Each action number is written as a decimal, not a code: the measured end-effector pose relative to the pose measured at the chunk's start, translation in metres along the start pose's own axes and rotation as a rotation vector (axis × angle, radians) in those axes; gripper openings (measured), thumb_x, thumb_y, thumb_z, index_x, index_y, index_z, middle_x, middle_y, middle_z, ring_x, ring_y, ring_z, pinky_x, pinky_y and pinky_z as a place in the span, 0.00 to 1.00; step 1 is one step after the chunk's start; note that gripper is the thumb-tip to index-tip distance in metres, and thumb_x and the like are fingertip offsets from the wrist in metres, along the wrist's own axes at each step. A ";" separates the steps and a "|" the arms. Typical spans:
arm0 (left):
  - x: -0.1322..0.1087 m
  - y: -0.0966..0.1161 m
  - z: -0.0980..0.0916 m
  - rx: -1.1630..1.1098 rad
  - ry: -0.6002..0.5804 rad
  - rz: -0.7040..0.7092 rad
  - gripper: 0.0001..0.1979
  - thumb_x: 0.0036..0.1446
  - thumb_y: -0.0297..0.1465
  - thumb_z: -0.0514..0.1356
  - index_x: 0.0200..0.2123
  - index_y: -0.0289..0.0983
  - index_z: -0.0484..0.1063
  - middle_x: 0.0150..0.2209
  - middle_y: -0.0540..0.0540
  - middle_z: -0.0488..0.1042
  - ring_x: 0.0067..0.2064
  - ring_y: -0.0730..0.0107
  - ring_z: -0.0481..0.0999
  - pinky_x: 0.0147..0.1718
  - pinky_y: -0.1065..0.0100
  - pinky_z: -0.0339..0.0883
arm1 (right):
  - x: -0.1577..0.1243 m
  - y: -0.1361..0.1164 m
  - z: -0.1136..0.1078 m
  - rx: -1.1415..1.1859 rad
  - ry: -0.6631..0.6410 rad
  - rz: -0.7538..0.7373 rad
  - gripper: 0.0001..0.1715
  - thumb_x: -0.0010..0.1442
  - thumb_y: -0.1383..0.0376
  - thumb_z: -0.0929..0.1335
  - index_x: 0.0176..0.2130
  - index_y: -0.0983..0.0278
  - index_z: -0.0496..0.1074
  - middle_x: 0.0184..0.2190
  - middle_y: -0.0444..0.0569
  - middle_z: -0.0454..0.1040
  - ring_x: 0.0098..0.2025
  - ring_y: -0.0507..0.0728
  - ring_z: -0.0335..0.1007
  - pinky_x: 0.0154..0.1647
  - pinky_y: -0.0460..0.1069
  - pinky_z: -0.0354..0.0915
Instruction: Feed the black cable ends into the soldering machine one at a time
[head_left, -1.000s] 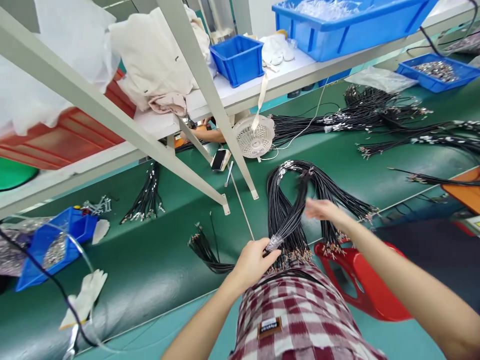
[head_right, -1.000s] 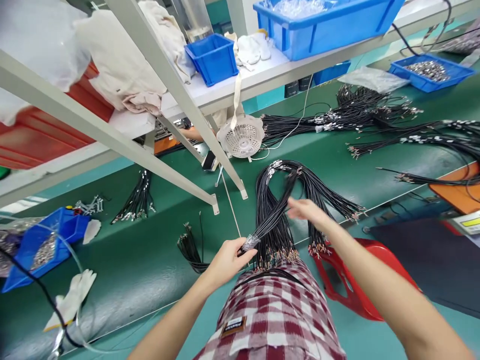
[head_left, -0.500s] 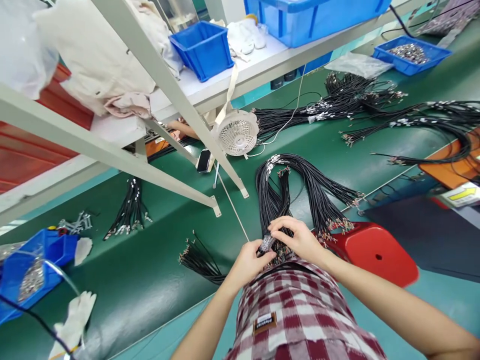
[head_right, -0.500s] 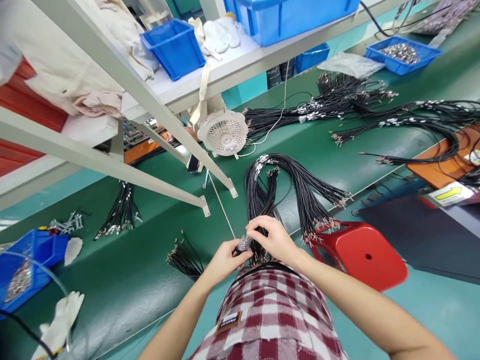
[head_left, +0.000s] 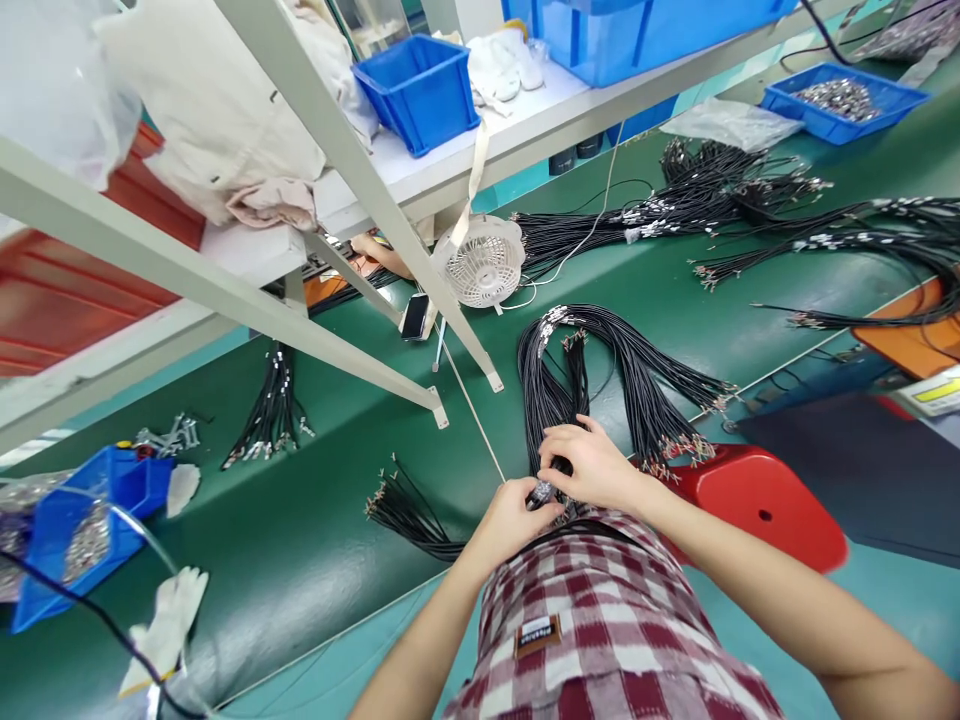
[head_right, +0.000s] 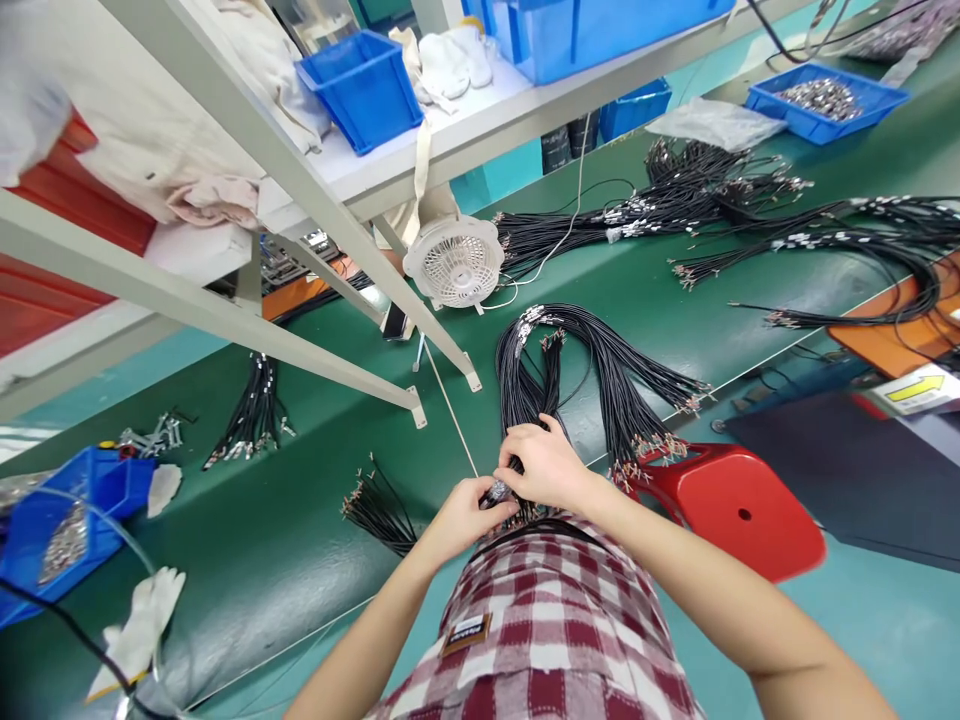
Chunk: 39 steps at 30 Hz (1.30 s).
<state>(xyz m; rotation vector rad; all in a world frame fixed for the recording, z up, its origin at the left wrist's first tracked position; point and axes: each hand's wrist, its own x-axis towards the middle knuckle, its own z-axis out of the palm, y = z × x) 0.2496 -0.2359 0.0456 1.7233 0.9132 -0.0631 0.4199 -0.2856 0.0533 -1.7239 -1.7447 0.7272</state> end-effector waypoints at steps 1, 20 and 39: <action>0.000 0.000 0.000 0.004 0.001 -0.002 0.12 0.50 0.37 0.61 0.23 0.34 0.69 0.20 0.55 0.61 0.24 0.76 0.56 0.24 0.71 0.47 | 0.002 0.000 -0.001 -0.025 -0.051 -0.010 0.04 0.56 0.66 0.70 0.29 0.61 0.74 0.35 0.44 0.79 0.46 0.59 0.73 0.61 0.65 0.46; 0.010 -0.004 0.017 -0.075 0.077 0.048 0.08 0.49 0.31 0.57 0.28 0.32 0.74 0.24 0.52 0.68 0.30 0.70 0.65 0.30 0.71 0.57 | -0.023 -0.001 0.022 0.039 0.206 -0.259 0.07 0.66 0.69 0.61 0.35 0.63 0.66 0.32 0.48 0.76 0.36 0.55 0.70 0.48 0.57 0.62; 0.019 -0.012 0.059 -0.193 0.083 0.055 0.14 0.51 0.40 0.62 0.27 0.33 0.73 0.24 0.51 0.69 0.29 0.70 0.66 0.30 0.70 0.60 | -0.082 0.010 0.025 0.163 0.449 0.145 0.12 0.62 0.63 0.68 0.47 0.59 0.70 0.44 0.53 0.72 0.47 0.61 0.68 0.48 0.57 0.66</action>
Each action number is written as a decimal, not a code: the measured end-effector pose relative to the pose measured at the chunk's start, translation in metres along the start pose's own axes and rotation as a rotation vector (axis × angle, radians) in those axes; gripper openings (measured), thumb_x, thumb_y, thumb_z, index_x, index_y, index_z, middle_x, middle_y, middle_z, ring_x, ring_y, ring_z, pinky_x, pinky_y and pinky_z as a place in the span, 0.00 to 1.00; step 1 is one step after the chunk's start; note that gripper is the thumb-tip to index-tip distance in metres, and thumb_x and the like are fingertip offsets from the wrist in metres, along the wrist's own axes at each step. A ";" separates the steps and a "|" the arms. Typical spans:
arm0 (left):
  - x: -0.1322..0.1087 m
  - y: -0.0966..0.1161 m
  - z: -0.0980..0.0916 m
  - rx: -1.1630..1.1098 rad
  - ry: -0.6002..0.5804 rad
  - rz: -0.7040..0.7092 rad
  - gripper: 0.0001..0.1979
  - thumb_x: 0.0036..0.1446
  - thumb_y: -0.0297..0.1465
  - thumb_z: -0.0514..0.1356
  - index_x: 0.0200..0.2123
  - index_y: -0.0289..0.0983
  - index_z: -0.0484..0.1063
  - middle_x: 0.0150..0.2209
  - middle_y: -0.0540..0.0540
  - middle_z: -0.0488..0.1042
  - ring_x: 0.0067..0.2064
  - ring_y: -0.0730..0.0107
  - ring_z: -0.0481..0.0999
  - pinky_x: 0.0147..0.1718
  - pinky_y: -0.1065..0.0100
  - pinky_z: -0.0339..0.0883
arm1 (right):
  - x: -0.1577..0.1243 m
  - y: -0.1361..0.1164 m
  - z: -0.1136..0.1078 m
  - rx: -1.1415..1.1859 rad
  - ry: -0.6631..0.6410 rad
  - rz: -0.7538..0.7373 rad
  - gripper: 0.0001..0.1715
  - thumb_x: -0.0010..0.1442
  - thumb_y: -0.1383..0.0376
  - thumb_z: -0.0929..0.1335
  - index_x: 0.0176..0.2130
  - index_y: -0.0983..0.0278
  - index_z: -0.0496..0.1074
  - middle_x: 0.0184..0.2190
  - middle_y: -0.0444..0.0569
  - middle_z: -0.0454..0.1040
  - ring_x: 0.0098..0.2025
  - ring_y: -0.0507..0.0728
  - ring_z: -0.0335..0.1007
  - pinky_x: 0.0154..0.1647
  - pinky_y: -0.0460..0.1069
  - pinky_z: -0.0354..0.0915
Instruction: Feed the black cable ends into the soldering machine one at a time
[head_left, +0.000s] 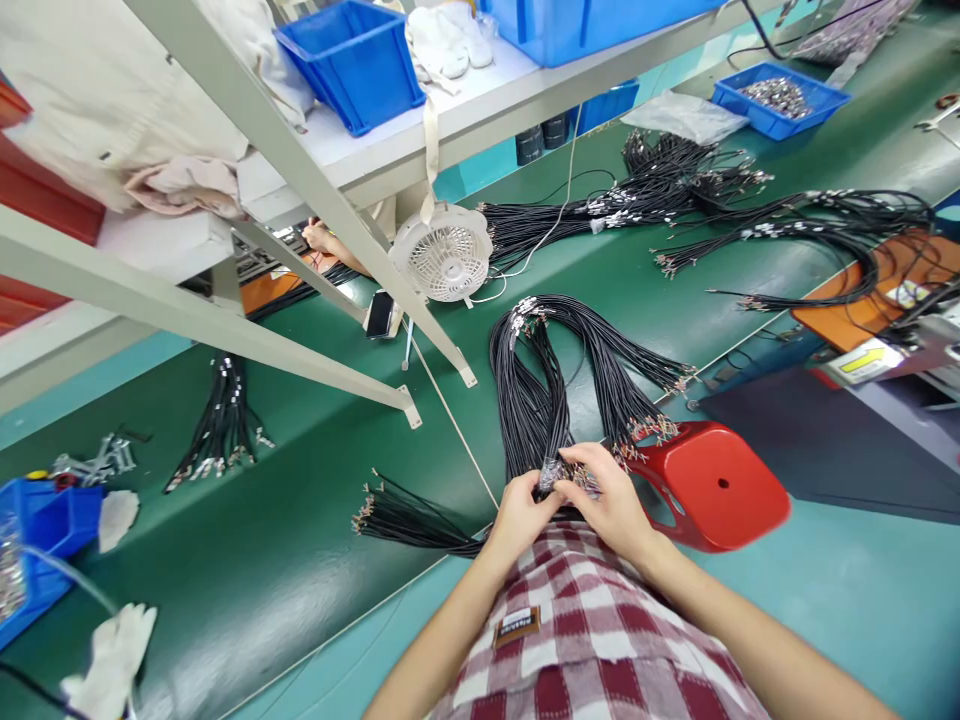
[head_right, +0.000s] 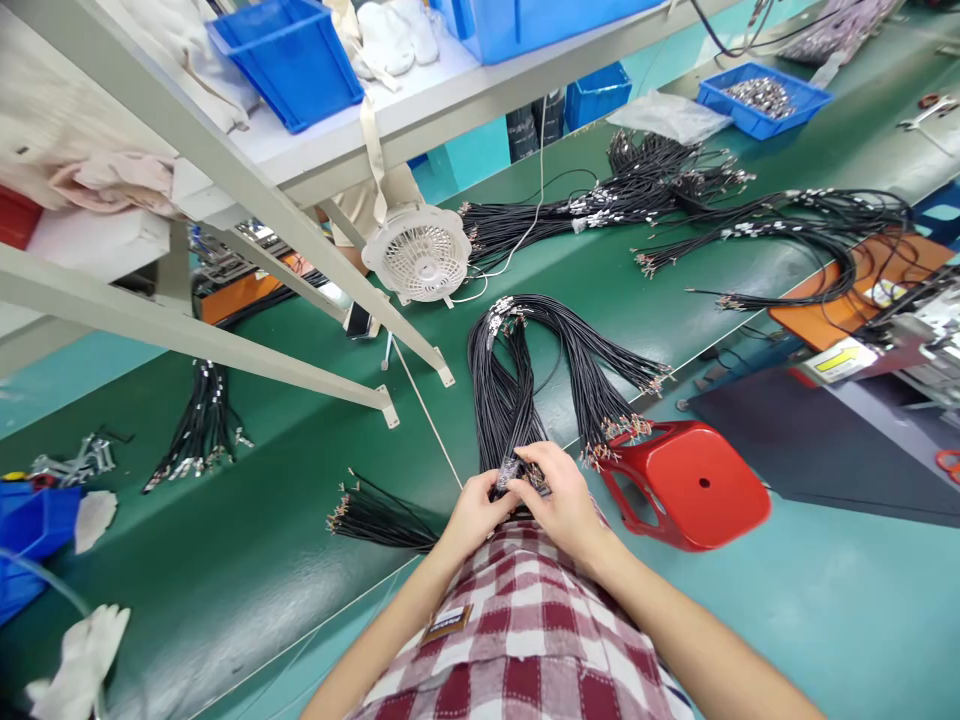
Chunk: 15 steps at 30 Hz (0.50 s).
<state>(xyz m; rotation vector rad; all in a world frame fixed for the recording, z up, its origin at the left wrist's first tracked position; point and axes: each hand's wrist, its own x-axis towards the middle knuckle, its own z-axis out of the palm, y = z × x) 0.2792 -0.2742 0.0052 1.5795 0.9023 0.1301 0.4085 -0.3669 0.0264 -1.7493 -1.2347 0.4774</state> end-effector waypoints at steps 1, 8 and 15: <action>0.000 0.000 0.000 -0.004 -0.007 0.007 0.13 0.51 0.39 0.62 0.28 0.33 0.74 0.25 0.50 0.70 0.30 0.69 0.66 0.31 0.70 0.60 | 0.001 0.002 0.000 -0.074 0.006 -0.024 0.12 0.61 0.62 0.69 0.46 0.59 0.71 0.44 0.53 0.72 0.47 0.62 0.68 0.48 0.58 0.66; 0.000 -0.005 0.003 -0.056 -0.020 0.033 0.08 0.51 0.32 0.60 0.31 0.32 0.74 0.28 0.49 0.72 0.31 0.70 0.66 0.32 0.70 0.60 | -0.001 0.017 0.002 -0.143 -0.173 -0.256 0.09 0.66 0.68 0.63 0.40 0.60 0.72 0.39 0.49 0.77 0.42 0.57 0.71 0.44 0.54 0.65; 0.000 -0.010 0.007 -0.152 -0.034 0.021 0.12 0.50 0.37 0.62 0.28 0.32 0.71 0.25 0.50 0.69 0.29 0.71 0.65 0.30 0.71 0.59 | -0.004 -0.005 -0.005 0.120 -0.344 0.116 0.10 0.67 0.63 0.60 0.34 0.61 0.65 0.25 0.44 0.72 0.25 0.53 0.69 0.27 0.47 0.65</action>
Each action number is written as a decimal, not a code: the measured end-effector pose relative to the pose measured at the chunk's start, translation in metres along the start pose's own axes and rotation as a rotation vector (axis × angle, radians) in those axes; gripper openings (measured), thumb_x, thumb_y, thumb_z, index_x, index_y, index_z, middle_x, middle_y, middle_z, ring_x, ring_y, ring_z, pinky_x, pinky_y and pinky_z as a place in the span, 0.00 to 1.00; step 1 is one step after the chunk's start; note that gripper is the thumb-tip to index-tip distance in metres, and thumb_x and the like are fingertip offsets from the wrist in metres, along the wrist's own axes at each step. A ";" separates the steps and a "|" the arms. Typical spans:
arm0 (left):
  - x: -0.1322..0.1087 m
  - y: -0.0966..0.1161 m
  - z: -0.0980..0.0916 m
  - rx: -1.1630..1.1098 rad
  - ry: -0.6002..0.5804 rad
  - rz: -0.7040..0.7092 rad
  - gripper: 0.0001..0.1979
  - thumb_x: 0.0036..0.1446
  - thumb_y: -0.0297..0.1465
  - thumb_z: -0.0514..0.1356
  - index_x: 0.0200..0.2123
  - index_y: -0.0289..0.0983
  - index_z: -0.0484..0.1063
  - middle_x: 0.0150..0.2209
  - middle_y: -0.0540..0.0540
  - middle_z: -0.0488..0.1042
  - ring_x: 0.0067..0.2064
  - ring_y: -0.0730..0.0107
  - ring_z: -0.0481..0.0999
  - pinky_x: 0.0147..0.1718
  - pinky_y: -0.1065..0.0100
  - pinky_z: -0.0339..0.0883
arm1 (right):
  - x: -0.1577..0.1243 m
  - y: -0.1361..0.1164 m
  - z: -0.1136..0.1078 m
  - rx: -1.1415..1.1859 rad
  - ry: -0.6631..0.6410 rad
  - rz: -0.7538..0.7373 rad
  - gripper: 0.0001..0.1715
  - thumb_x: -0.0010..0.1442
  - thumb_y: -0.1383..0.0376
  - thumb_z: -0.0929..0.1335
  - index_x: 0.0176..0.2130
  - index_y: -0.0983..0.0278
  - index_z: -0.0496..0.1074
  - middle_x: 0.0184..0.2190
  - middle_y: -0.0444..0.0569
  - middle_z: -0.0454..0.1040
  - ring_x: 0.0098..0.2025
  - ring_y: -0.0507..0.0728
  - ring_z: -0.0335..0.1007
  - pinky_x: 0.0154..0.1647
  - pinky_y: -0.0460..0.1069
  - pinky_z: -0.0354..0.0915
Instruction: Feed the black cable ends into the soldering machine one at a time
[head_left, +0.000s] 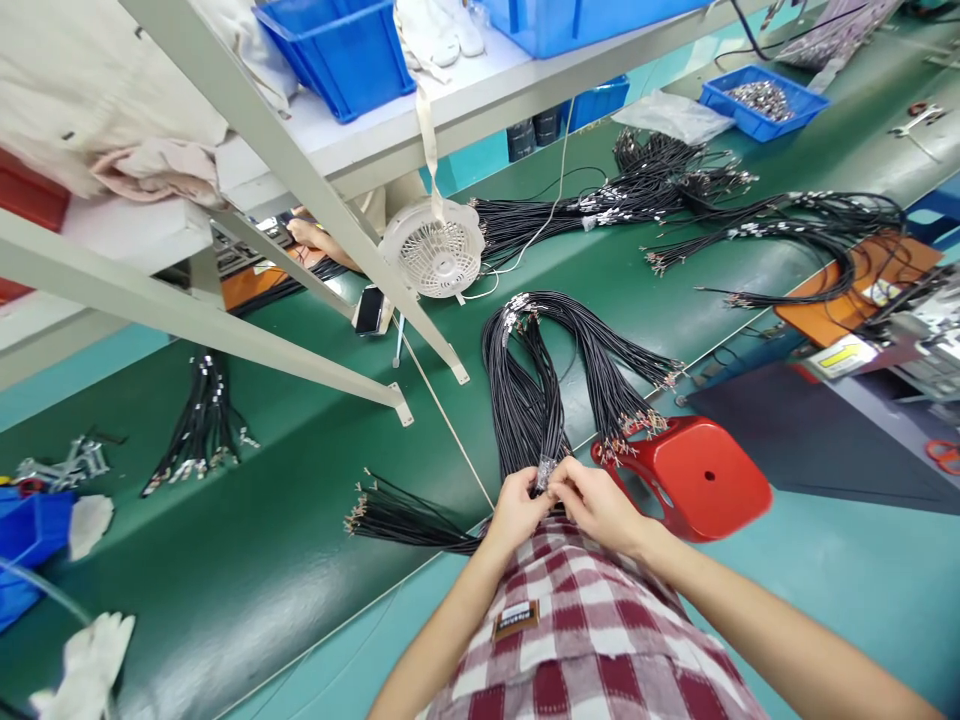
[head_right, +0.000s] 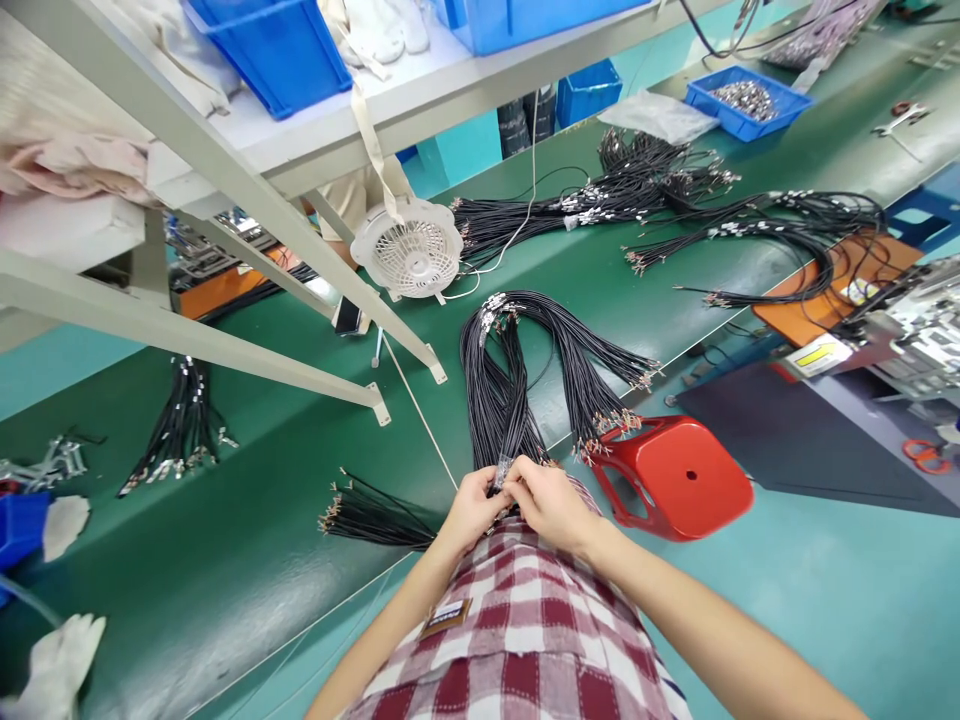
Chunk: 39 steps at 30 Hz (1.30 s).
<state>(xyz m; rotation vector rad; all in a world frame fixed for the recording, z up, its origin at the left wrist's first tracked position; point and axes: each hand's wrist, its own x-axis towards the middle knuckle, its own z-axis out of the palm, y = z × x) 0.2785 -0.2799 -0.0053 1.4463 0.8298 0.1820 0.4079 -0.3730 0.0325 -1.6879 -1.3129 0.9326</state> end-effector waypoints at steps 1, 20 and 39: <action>0.000 -0.001 0.000 -0.015 0.003 0.000 0.13 0.50 0.38 0.62 0.28 0.32 0.71 0.25 0.50 0.69 0.29 0.71 0.65 0.30 0.71 0.59 | -0.002 -0.006 0.001 0.082 -0.030 0.063 0.10 0.68 0.63 0.60 0.34 0.61 0.64 0.23 0.42 0.70 0.23 0.52 0.67 0.25 0.46 0.64; 0.002 -0.006 -0.005 -0.435 0.032 -0.277 0.30 0.56 0.54 0.52 0.32 0.31 0.73 0.20 0.46 0.73 0.18 0.74 0.66 0.19 0.71 0.58 | 0.017 -0.004 -0.031 0.073 0.294 0.031 0.09 0.64 0.63 0.64 0.43 0.61 0.71 0.44 0.54 0.73 0.42 0.59 0.72 0.47 0.55 0.68; -0.004 -0.008 -0.025 -0.859 -0.145 -0.342 0.17 0.51 0.35 0.57 0.44 0.34 0.65 0.27 0.45 0.76 0.25 0.65 0.76 0.26 0.68 0.66 | 0.033 0.003 -0.038 -0.029 -0.068 0.138 0.09 0.63 0.63 0.63 0.40 0.61 0.71 0.36 0.47 0.77 0.37 0.55 0.73 0.40 0.50 0.65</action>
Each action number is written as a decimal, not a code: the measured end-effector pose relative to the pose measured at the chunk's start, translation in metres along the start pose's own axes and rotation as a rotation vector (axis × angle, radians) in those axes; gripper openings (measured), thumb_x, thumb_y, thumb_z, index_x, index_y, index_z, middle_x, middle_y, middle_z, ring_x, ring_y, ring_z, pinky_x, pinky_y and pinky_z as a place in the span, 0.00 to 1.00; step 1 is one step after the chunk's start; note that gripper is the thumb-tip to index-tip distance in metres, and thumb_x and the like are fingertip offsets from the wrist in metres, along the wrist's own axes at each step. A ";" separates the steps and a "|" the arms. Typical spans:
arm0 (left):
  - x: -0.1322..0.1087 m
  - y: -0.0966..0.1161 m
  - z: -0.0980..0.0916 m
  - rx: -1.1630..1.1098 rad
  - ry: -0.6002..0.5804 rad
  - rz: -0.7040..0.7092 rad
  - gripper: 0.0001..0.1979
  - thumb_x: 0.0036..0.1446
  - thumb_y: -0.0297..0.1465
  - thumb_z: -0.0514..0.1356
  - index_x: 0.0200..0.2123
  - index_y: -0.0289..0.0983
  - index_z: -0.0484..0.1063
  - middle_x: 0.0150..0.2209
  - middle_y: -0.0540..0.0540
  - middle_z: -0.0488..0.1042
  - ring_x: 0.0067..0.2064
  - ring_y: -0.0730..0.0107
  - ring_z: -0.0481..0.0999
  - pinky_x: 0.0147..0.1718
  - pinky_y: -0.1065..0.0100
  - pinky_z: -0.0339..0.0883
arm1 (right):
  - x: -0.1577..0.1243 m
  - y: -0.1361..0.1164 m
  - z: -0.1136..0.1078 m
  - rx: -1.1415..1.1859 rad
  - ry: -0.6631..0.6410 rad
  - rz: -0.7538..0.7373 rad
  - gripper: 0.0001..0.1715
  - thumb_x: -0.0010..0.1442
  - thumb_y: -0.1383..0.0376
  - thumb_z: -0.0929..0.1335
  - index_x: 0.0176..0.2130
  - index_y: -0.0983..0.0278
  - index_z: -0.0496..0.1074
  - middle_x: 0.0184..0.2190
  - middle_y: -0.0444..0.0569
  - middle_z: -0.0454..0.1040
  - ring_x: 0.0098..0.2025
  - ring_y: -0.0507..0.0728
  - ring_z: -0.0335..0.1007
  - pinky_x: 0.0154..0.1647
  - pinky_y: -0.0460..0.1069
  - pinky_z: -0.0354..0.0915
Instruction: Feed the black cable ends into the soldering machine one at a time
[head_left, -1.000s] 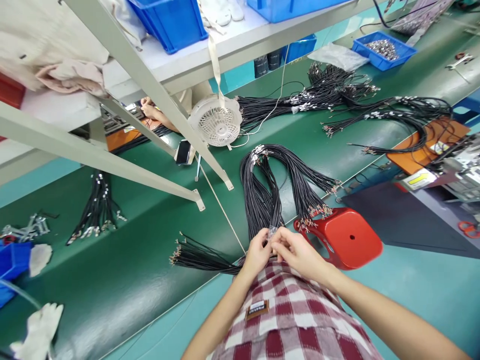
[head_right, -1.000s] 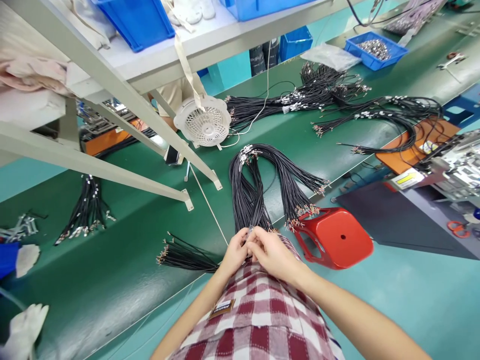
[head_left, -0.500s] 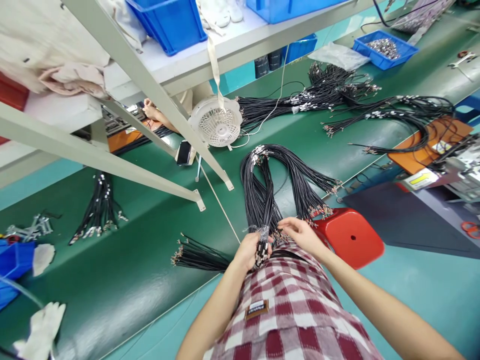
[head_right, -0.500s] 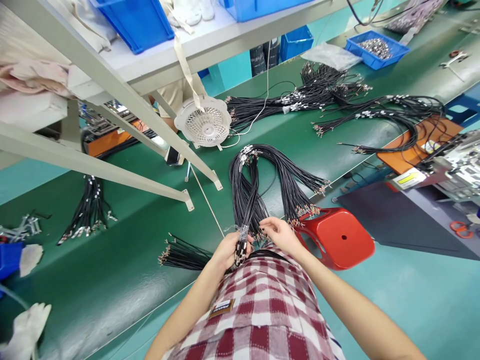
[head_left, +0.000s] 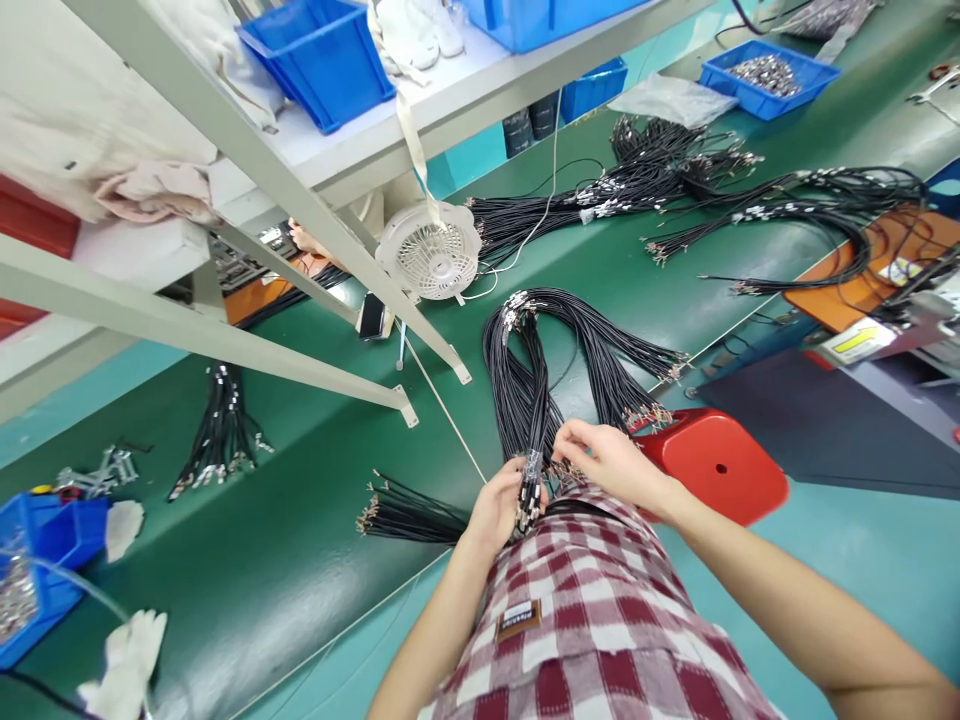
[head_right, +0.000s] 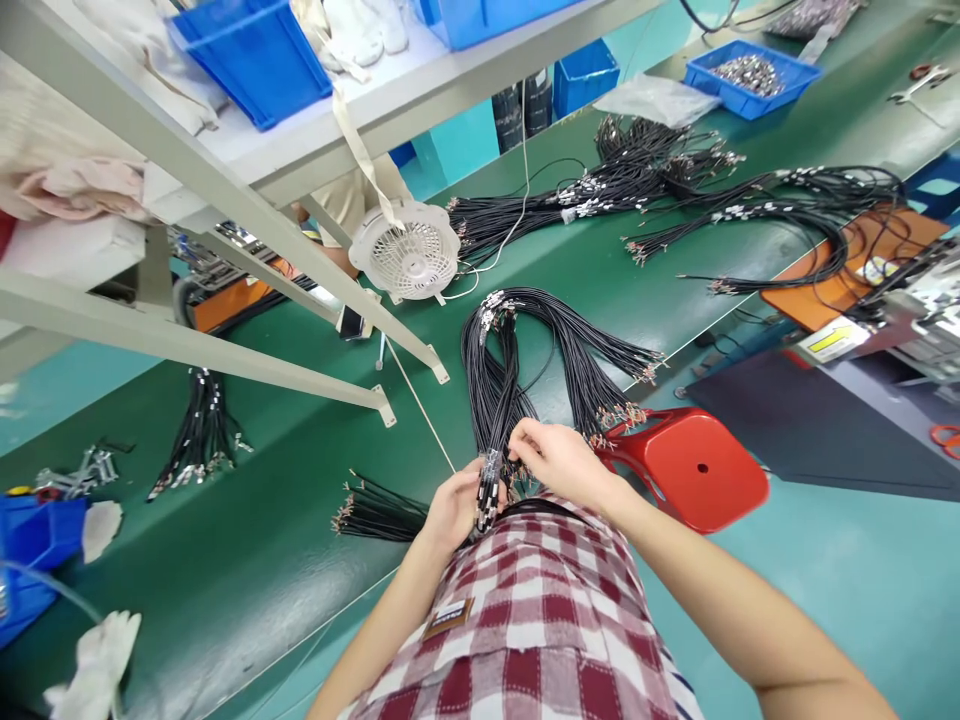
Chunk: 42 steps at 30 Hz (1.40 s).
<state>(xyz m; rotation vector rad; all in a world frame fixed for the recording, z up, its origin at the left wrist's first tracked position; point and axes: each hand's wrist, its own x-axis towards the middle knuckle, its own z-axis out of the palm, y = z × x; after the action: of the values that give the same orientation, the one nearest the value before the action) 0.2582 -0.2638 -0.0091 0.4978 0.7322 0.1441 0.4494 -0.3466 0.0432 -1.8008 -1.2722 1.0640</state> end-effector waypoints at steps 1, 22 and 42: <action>0.000 0.000 0.001 -0.002 -0.002 0.008 0.18 0.51 0.34 0.57 0.45 0.34 0.64 0.27 0.45 0.76 0.25 0.65 0.75 0.26 0.68 0.66 | 0.003 0.003 0.005 0.032 -0.020 0.004 0.09 0.61 0.65 0.65 0.42 0.62 0.71 0.39 0.48 0.77 0.39 0.56 0.73 0.41 0.49 0.65; 0.012 -0.002 0.004 0.144 0.126 -0.100 0.29 0.60 0.50 0.50 0.36 0.27 0.74 0.16 0.45 0.71 0.14 0.68 0.68 0.14 0.71 0.55 | 0.013 0.024 0.017 0.286 0.030 0.075 0.16 0.59 0.67 0.63 0.47 0.65 0.70 0.39 0.53 0.77 0.37 0.57 0.75 0.40 0.51 0.68; -0.003 0.003 0.008 0.224 0.113 0.015 0.22 0.44 0.38 0.70 0.41 0.33 0.70 0.19 0.54 0.69 0.19 0.77 0.66 0.22 0.75 0.58 | -0.014 -0.044 -0.082 -0.147 -0.462 -0.082 0.12 0.63 0.63 0.64 0.30 0.62 0.73 0.28 0.46 0.73 0.29 0.54 0.67 0.32 0.47 0.61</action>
<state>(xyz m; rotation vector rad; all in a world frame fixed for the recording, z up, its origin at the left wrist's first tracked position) 0.2615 -0.2654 -0.0007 0.7126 0.8600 0.1049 0.5026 -0.3531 0.1206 -1.6422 -1.7185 1.4255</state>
